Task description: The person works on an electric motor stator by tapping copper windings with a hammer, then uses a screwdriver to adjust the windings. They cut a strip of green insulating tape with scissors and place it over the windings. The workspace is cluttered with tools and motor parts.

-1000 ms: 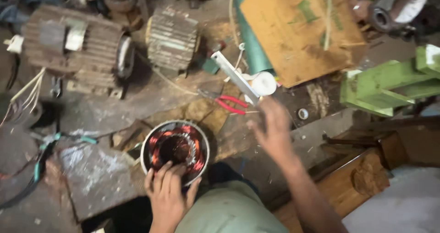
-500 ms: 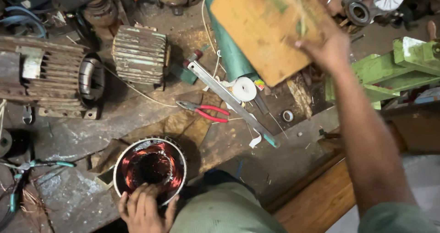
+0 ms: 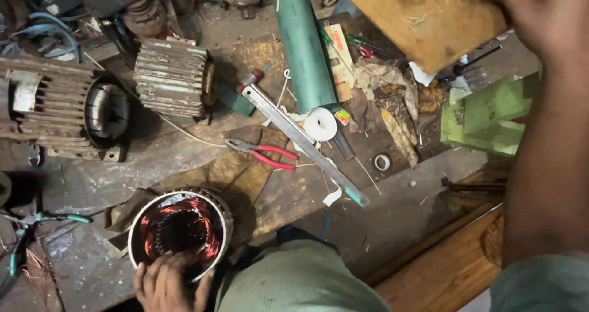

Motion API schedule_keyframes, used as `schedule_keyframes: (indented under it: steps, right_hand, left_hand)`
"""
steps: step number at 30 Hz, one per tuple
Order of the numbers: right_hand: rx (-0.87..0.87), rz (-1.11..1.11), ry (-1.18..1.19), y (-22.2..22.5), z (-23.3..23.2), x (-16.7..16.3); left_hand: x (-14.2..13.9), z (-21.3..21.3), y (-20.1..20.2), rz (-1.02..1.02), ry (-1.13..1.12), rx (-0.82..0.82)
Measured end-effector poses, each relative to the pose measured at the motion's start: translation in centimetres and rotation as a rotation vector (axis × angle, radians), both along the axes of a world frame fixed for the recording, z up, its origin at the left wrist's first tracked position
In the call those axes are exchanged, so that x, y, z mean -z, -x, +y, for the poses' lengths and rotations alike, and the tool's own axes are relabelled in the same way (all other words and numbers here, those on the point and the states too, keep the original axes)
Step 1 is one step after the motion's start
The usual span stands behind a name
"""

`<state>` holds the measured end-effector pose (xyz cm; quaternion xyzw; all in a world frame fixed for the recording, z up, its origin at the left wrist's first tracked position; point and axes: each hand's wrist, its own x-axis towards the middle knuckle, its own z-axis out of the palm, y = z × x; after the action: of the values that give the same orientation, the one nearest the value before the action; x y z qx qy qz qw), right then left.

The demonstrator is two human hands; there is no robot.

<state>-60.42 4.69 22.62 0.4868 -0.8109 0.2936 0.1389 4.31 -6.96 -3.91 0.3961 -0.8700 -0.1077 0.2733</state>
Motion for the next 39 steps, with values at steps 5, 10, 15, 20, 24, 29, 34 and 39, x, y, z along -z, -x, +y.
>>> schedule_keyframes:
  steps: [5, 10, 15, 20, 24, 29, 34, 39]
  right_hand:
    - [0.052, 0.288, -0.094, 2.4, 4.7, 3.7]
    - [0.150, 0.608, -0.071, 0.3, 5.0, 8.5]
    - [0.123, 0.237, 0.115, -8.4, -0.2, 12.3]
    - [0.165, 0.005, -0.133, -12.8, -3.8, 12.3]
    - [-0.112, -0.140, 0.236, -6.8, 0.5, 10.2]
    - [-0.081, -0.555, 0.834, 10.1, -1.3, 11.2]
    - [-0.023, -1.456, 0.447, 14.2, -5.8, 14.3]
    - [-0.069, -1.621, 0.313, 11.3, -7.1, 16.6]
  left_hand:
    - [0.8, 0.1, 1.0, -0.009, 0.036, -0.003]
    - [1.8, 0.5, 1.4, -0.032, 0.060, -0.018]
    - [3.4, 0.2, 2.9, 0.059, 0.148, -0.004]
    - [3.9, -0.7, 5.9, 0.109, 0.187, -0.003]
    - [3.9, -0.7, 6.9, 0.116, 0.201, -0.014]
    - [3.3, 0.6, 7.4, 0.064, 0.188, -0.038]
    - [2.2, 1.1, 8.7, -0.071, 0.110, -0.055]
    - [2.3, 2.3, 10.6, -0.093, 0.099, -0.116]
